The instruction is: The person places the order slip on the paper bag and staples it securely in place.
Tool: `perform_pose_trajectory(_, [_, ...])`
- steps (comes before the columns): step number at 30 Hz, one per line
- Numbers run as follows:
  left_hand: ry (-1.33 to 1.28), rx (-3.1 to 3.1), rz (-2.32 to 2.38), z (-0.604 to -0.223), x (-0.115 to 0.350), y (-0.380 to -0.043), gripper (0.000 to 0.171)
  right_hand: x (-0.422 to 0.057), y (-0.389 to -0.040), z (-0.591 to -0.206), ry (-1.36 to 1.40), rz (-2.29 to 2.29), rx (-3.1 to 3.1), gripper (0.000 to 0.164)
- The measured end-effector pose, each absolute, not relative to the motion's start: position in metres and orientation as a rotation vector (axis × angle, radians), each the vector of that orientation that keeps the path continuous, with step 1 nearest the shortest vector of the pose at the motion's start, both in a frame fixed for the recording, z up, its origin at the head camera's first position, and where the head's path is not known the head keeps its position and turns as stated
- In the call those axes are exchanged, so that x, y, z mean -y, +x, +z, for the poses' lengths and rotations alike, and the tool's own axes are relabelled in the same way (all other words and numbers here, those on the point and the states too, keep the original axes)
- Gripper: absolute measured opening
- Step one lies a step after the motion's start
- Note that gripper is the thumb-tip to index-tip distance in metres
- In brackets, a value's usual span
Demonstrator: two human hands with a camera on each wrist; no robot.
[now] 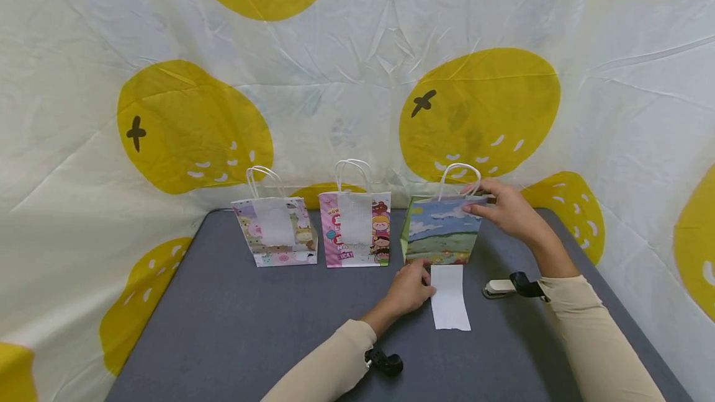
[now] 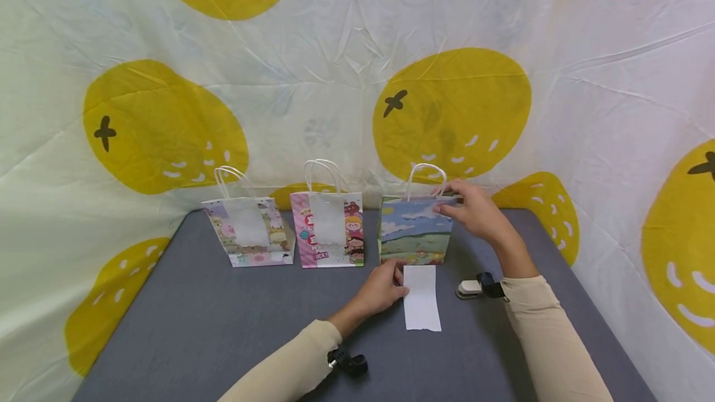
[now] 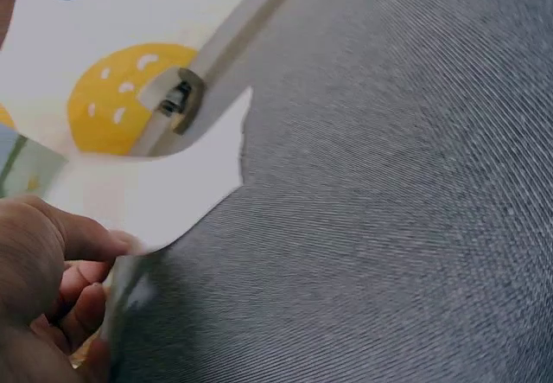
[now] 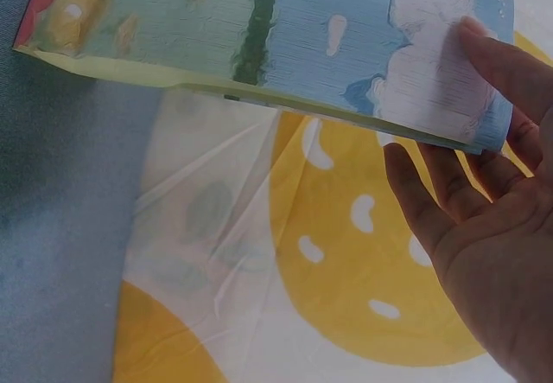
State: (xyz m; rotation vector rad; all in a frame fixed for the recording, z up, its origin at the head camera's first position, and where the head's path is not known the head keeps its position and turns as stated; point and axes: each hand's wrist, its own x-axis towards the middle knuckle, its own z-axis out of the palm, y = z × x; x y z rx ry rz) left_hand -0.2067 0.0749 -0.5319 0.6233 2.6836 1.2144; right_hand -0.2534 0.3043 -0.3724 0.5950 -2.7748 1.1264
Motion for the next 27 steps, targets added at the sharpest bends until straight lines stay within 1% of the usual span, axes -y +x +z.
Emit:
perform_pose_trajectory(2, [0.640, -2.622, 1.354, -0.530, -0.072, -0.208, 0.047, -0.304, -0.254, -0.373, 0.583, 1.124, 2.770, 0.027])
perform_pose_trajectory(6, [0.732, -2.589, 1.474, -0.522, -0.066, -0.211, 0.016, -0.303, -0.255, -0.374, 0.610, 1.087, 2.759, 0.027])
perform_pose_trajectory(7, [0.751, -2.596, 1.485, -0.518, -0.064, -0.213, 0.010, -0.303, -0.255, -0.374, 0.619, 1.082, 2.757, 0.027])
perform_pose_trajectory(8, [0.772, -2.612, 1.491, -0.515, -0.063, -0.214, 0.009, -0.303, -0.255, -0.374, 0.628, 1.080, 2.756, 0.028])
perform_pose_trajectory(18, [0.817, -2.666, 1.686, -0.476, -0.065, -0.224, 0.011, -0.303, -0.253, -0.370, 0.696, 1.070, 2.776, 0.036])
perform_pose_trajectory(23, [0.782, -2.745, 1.728, -0.461, -0.067, -0.226, 0.012, -0.304, -0.253, -0.371, 0.753, 1.054, 2.769, 0.035])
perform_pose_trajectory(27, [0.732, -2.791, 1.752, -0.454, -0.069, -0.229, 0.012, -0.305, -0.254, -0.372, 0.733, 1.119, 2.777, 0.034])
